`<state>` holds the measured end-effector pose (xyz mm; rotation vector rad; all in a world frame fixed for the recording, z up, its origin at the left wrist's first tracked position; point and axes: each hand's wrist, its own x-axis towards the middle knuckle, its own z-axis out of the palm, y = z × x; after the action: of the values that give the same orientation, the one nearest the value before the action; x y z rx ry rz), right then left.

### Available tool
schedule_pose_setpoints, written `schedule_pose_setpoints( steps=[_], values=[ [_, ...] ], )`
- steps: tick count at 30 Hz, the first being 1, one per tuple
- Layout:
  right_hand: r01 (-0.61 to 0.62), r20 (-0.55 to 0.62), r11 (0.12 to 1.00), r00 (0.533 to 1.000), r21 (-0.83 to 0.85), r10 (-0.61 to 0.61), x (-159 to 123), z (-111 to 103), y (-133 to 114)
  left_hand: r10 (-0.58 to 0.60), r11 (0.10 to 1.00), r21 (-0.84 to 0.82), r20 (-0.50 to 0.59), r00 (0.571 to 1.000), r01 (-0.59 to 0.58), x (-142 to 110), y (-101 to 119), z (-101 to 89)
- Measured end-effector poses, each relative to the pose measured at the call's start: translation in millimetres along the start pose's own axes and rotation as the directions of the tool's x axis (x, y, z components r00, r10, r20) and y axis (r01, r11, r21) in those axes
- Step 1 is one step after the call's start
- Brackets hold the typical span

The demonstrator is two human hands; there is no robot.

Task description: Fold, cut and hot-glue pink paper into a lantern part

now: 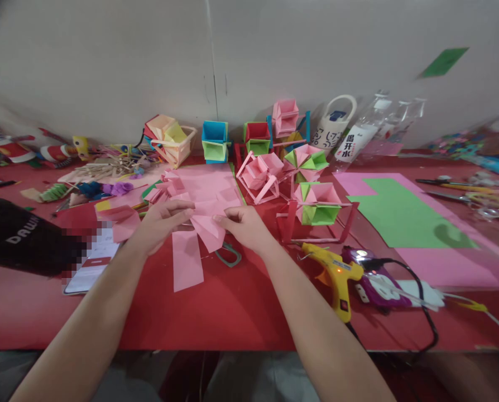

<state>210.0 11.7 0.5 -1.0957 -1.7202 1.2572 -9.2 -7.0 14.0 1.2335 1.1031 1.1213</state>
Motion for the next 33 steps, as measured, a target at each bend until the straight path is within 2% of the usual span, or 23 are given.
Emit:
schedule_pose_setpoints(
  steps=[2,6,10,13,16,18,21,25,29,33],
  values=[
    [0.010,0.013,1.000,1.000,-0.009,-0.010,-0.3,0.8,0.4,0.007,0.998,0.057,-0.011,1.000,-0.007,1.1,-1.8,3.5],
    [0.012,0.013,0.999,1.000,0.037,-0.013,-0.3,2.8,1.0,0.037,0.982,0.187,0.033,0.999,-0.043,1.6,-2.2,2.8],
    [-0.034,-0.024,0.993,0.999,0.110,0.037,0.8,3.5,-0.5,0.055,0.974,0.221,-0.018,0.998,-0.050,2.0,-0.4,-0.7],
    [0.001,-0.006,0.998,1.000,0.064,-0.001,1.6,3.6,-2.5,0.069,0.967,0.249,-0.033,0.997,-0.059,2.7,1.1,-0.2],
    [0.061,-0.054,0.998,0.997,-0.010,-0.062,1.5,4.4,-3.5,0.071,0.967,0.245,-0.004,0.997,-0.068,2.9,1.5,2.0],
    [0.048,-0.087,0.998,0.995,0.030,-0.046,1.2,4.9,-3.3,0.070,0.972,0.225,0.014,0.997,-0.072,3.1,-0.1,3.8],
    [0.021,-0.068,0.993,0.998,0.113,-0.013,0.8,4.9,-2.6,0.088,0.976,0.201,0.003,0.996,-0.087,4.1,-5.9,6.8],
    [0.038,-0.051,0.996,0.998,0.079,-0.034,0.9,4.4,-3.1,0.070,0.992,0.107,-0.042,0.997,-0.065,5.9,-12.5,10.9],
    [0.027,-0.055,0.985,0.998,0.172,-0.018,-0.7,4.9,-6.6,-0.051,0.995,-0.090,-0.010,0.999,0.050,5.1,-11.6,13.2],
    [0.113,-0.035,0.972,0.994,0.206,-0.108,-4.5,5.3,-13.2,-0.211,0.940,-0.242,0.137,0.968,0.240,1.8,-9.7,16.2]
  ],
)
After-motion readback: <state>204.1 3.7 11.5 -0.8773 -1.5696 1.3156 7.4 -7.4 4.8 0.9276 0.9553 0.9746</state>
